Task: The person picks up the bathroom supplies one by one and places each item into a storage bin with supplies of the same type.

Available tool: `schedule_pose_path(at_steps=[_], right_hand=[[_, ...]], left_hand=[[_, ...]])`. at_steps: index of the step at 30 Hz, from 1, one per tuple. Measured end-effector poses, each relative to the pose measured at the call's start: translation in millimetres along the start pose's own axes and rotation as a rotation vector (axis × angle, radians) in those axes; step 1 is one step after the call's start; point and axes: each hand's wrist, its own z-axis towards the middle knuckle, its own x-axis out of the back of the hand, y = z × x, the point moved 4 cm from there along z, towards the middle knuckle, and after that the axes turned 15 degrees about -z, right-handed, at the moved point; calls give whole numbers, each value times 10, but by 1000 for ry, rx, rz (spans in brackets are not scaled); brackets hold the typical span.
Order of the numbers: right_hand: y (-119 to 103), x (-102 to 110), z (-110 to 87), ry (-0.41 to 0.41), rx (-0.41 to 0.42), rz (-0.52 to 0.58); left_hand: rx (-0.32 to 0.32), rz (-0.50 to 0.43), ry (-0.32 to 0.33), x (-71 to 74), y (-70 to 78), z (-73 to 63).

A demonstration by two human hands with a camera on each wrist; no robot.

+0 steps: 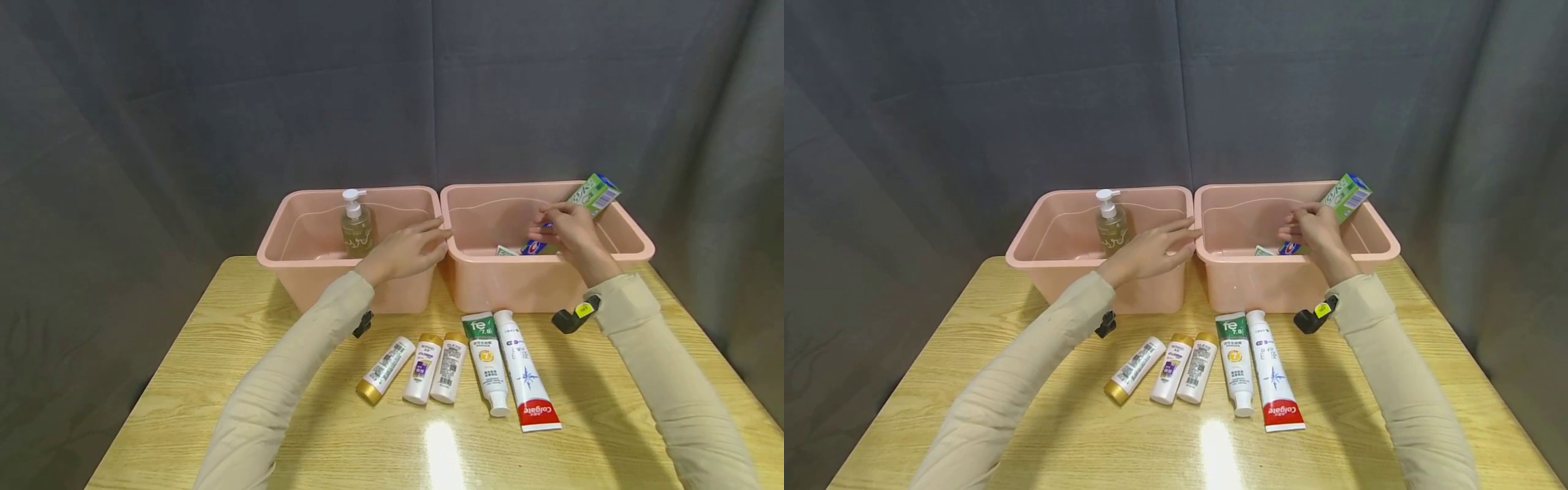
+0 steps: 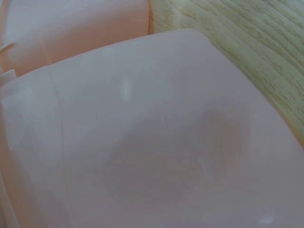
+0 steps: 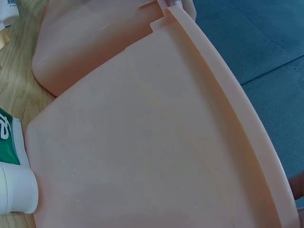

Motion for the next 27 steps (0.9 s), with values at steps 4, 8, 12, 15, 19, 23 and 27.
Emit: schedule_pose_path(at_steps=[4, 8, 12, 15, 19, 23, 27], right_hand=[[-2, -9, 2, -8, 3, 2], [-3, -3, -2, -3, 18, -50], [2, 4, 1, -1, 34, -113], [8, 2, 10, -9, 34, -86], [14, 2, 8, -13, 34, -89], [11, 0, 3, -17, 38, -96], [1, -3, 7, -13, 40, -73]], left_hand=[[0, 4, 1, 7, 8, -4], [3, 6, 0, 6, 10, -2], [5, 6, -1, 4, 4, 1], [6, 4, 0, 4, -1, 4], [4, 2, 1, 4, -1, 3], [3, -2, 2, 5, 0, -1], [2, -7, 2, 7, -7, 4]])
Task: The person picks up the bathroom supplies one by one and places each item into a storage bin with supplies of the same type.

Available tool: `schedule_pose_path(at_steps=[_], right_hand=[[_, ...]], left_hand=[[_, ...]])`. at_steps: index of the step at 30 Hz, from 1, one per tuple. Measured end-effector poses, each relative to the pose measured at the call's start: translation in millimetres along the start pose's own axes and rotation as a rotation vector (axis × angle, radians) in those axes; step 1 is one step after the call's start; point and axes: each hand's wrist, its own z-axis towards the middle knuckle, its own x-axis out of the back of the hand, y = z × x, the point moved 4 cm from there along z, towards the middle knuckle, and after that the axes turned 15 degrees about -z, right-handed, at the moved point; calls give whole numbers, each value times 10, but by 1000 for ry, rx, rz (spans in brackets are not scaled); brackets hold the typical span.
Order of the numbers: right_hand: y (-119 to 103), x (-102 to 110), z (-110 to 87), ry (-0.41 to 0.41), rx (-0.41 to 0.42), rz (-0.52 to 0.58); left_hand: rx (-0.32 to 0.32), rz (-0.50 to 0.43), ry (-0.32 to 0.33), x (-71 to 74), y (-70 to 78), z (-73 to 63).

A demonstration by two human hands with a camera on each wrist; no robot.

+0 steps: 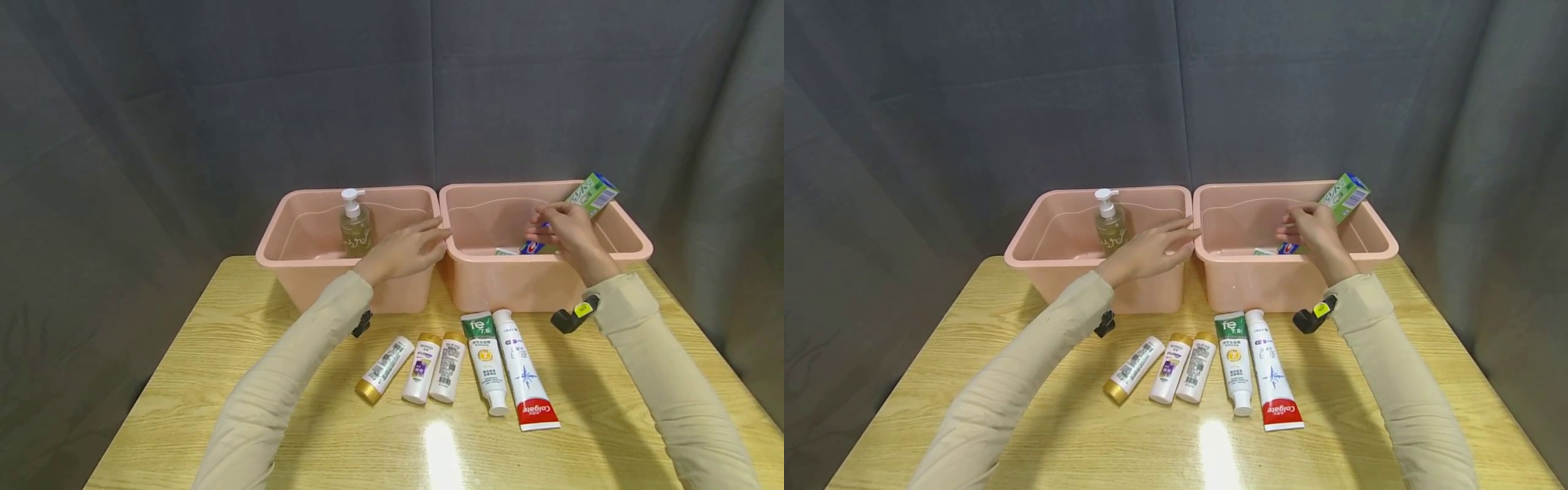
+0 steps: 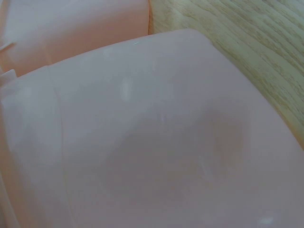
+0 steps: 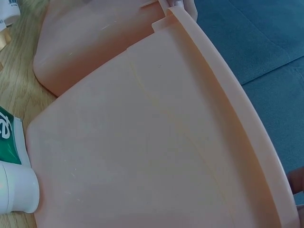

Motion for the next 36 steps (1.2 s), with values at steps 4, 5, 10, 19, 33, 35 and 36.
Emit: schedule_pose_path(at_steps=[4, 5, 10, 19, 33, 35, 36], right_hand=[[-7, -2, 8, 5, 1, 16], [-6, -2, 9, 4, -1, 31], [-6, 4, 10, 3, -2, 36], [-1, 11, 21, -61, -39, 96], [-58, 21, 0, -76, -38, 13], [-69, 22, -3, -79, -31, 20], [-72, 23, -3, -79, -29, 21]], left_hand=[[-2, 5, 3, 5, -3, 7], [-3, 7, 3, 6, -4, 8], [2, 5, -1, -1, -6, 9], [-4, 1, 2, -7, -2, 2], [13, -7, 0, -16, 5, 15], [12, -13, 2, -14, 6, 15], [12, -15, 4, -13, 7, 14]])
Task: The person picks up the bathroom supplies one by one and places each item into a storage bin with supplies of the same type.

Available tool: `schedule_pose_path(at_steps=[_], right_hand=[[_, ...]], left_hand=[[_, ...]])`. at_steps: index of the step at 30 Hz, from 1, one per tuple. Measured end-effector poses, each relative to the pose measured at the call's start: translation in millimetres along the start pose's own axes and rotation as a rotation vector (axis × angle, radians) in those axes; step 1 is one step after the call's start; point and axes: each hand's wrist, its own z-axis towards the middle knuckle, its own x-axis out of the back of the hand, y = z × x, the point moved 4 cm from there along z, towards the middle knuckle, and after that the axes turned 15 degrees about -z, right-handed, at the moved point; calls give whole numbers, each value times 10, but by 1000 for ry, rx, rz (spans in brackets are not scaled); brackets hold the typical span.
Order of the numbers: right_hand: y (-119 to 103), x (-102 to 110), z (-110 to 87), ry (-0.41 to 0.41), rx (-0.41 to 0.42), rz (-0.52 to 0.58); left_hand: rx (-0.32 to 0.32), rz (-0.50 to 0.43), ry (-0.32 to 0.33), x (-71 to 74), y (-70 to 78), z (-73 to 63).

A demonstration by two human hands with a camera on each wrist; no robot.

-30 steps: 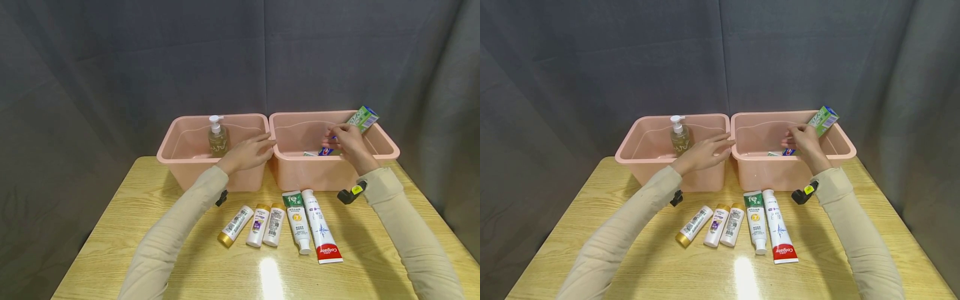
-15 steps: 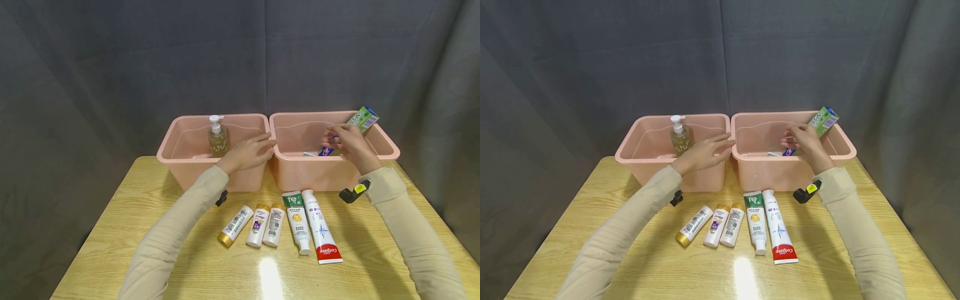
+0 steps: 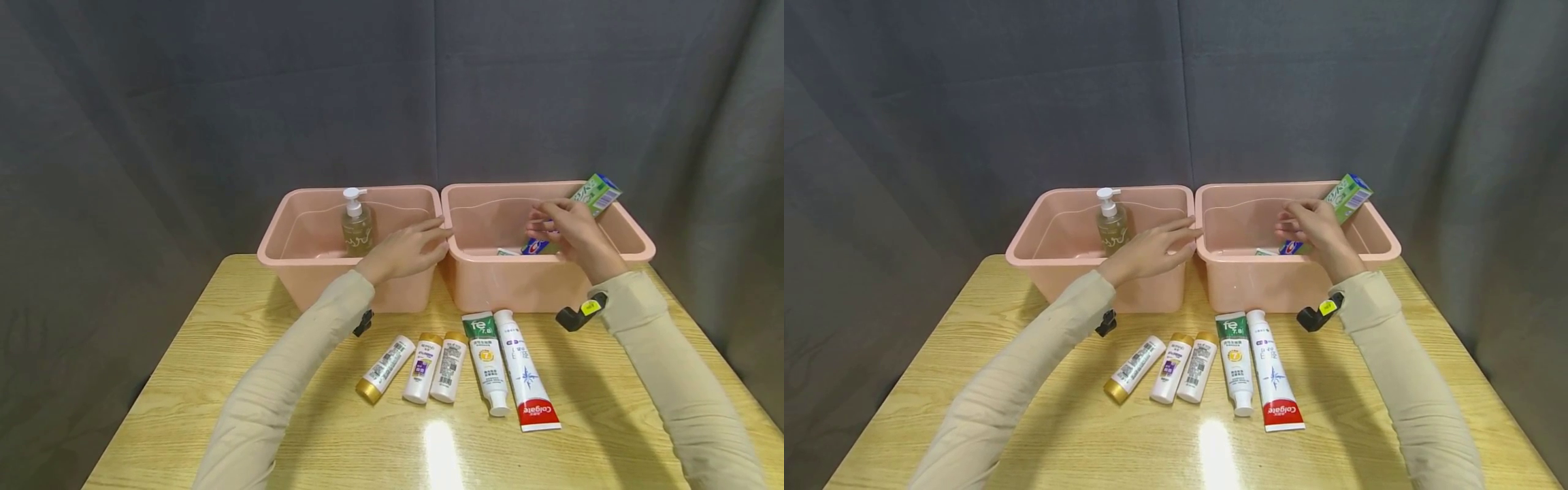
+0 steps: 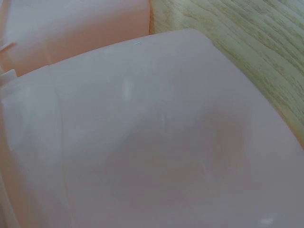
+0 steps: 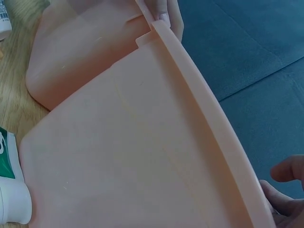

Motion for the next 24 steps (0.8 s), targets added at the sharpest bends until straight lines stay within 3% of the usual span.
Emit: schedule_pose_path(at_steps=[24], right_hand=[[-97, -8, -102, -41, 55, -6]], left_hand=[[8, 7, 4, 1, 0, 6]])
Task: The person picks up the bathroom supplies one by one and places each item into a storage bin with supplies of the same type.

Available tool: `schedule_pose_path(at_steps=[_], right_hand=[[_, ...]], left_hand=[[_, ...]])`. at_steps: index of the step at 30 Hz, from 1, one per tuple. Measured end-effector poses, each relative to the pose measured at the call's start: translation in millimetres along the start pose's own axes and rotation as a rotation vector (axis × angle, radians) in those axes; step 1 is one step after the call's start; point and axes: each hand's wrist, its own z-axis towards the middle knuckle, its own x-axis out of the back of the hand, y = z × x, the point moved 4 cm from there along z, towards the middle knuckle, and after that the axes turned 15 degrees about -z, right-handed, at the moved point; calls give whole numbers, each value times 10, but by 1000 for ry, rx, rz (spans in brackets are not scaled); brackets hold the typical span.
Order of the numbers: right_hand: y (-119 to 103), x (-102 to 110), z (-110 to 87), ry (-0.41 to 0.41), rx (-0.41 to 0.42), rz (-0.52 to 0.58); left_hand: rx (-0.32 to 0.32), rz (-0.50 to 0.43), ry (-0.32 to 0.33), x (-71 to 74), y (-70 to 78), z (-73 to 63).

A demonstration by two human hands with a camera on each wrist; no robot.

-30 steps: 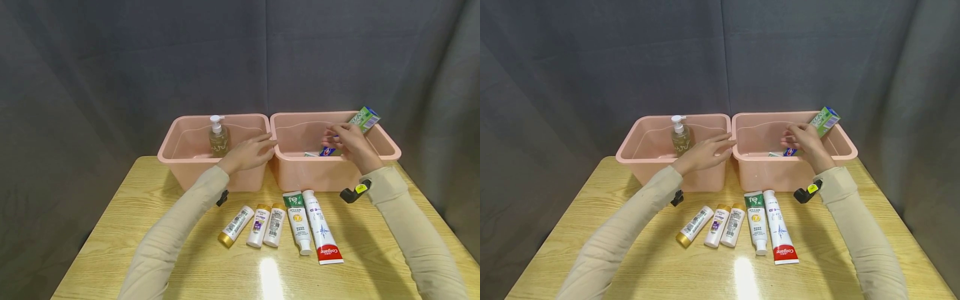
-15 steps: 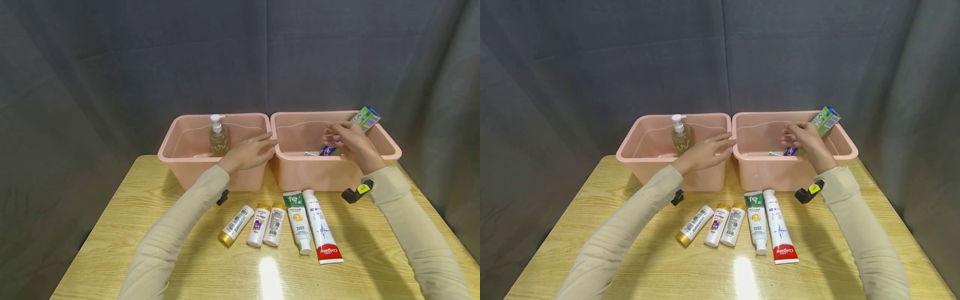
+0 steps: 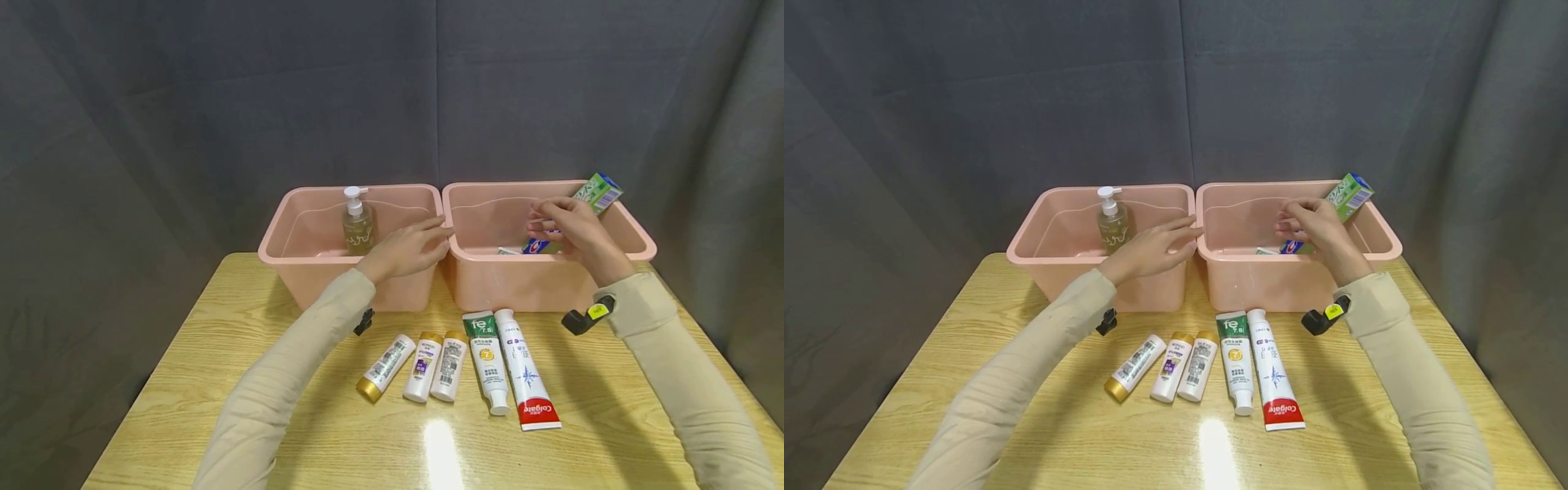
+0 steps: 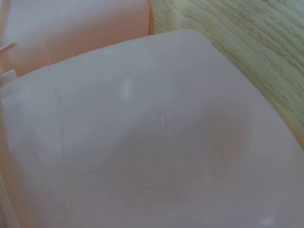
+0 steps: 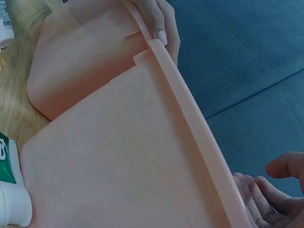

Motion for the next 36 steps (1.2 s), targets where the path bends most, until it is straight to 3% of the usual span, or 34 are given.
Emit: schedule_pose_path(at_steps=[16, 28, 36], right_hand=[[-26, 21, -70, -26, -1, -71], [-60, 26, -159, -43, 43, -50], [-90, 32, -221, -36, 75, -94]], left_hand=[[-10, 3, 4, -2, 31, -3], [-14, -4, 2, -4, 52, -8], [-6, 5, -6, -8, 61, 3]])
